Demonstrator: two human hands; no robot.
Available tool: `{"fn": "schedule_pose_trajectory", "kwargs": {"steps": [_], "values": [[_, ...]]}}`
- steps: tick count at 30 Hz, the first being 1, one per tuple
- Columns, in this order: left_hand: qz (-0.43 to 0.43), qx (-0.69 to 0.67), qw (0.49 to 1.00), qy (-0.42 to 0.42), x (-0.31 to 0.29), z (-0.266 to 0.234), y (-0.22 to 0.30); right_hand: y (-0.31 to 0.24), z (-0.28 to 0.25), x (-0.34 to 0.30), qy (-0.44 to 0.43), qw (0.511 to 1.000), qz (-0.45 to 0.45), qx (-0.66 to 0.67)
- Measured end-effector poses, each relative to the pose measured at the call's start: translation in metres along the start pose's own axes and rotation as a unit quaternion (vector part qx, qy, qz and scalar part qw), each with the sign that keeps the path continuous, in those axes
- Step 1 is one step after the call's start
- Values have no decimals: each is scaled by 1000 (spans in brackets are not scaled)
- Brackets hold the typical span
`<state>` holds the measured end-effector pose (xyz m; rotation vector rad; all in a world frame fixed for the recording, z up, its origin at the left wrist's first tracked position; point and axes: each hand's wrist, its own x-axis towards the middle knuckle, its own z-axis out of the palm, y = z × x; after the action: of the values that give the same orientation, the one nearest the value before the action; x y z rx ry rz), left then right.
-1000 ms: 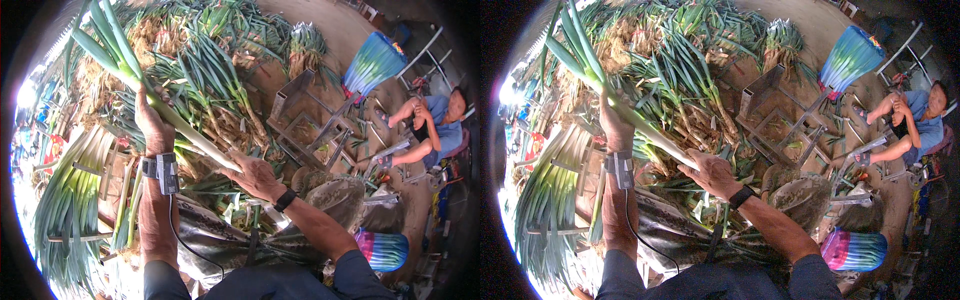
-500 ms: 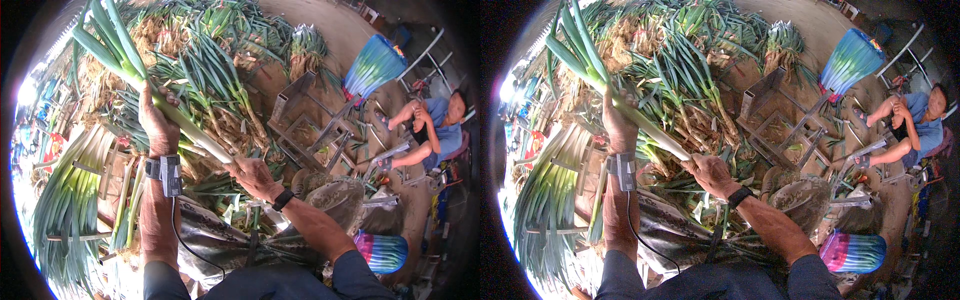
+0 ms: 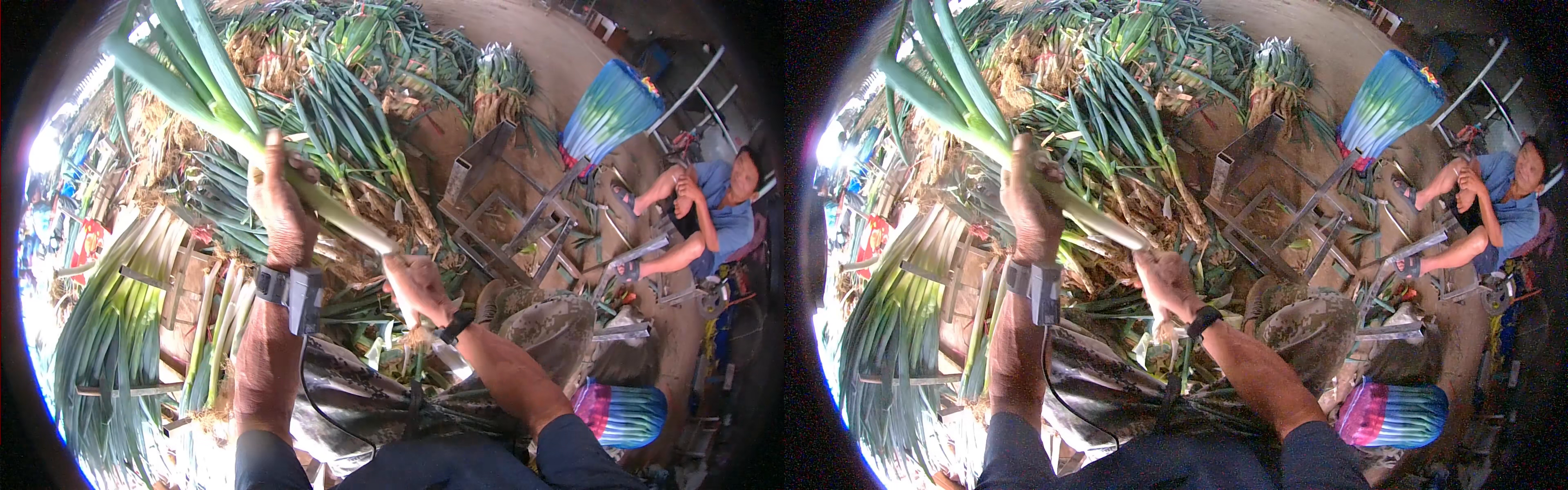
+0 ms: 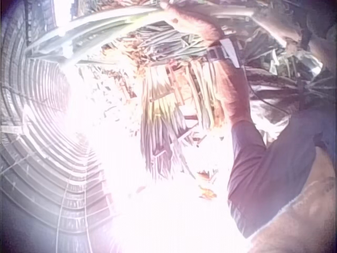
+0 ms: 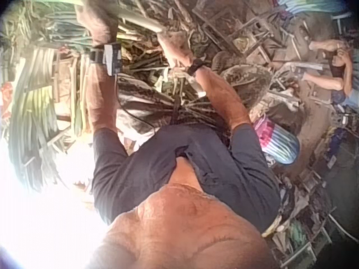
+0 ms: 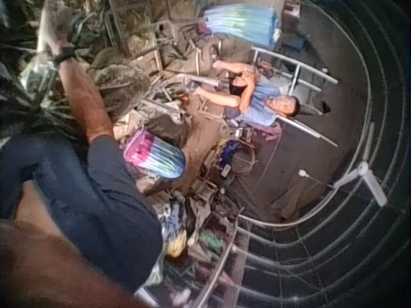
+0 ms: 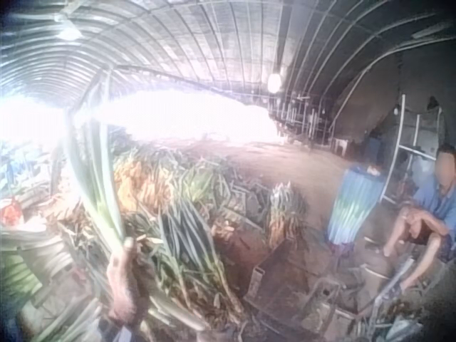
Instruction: The person cleans leeks by hand, peeling away the outer layers and pulling off the roots before placing them onto a metal frame. They repeat this process for several leeks, picking them up from a pile and stripping them of debris.
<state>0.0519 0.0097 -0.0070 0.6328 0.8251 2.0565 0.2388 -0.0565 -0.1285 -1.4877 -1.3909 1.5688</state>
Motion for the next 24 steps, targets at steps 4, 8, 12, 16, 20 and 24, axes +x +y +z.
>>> {"fn": "schedule_pose_trajectory", "kwargs": {"steps": [4,8,12,16,20,24], "values": [[-3,23,999,-32,-18,15,-5,10,-17,9,5,985,-11,172],[-3,5,999,-44,-20,15,-2,-15,-15,-1,20,997,-63,43],[20,47,998,-40,-21,12,-11,-58,11,-34,-78,955,-266,-110],[18,75,995,-64,-3,-2,-2,-28,3,-46,-270,853,-277,-349],[-29,23,995,-94,-1,3,9,8,-29,-52,-253,825,-127,-490],[-41,12,990,-131,14,-16,6,4,-53,-34,-143,946,-159,-244]]}}
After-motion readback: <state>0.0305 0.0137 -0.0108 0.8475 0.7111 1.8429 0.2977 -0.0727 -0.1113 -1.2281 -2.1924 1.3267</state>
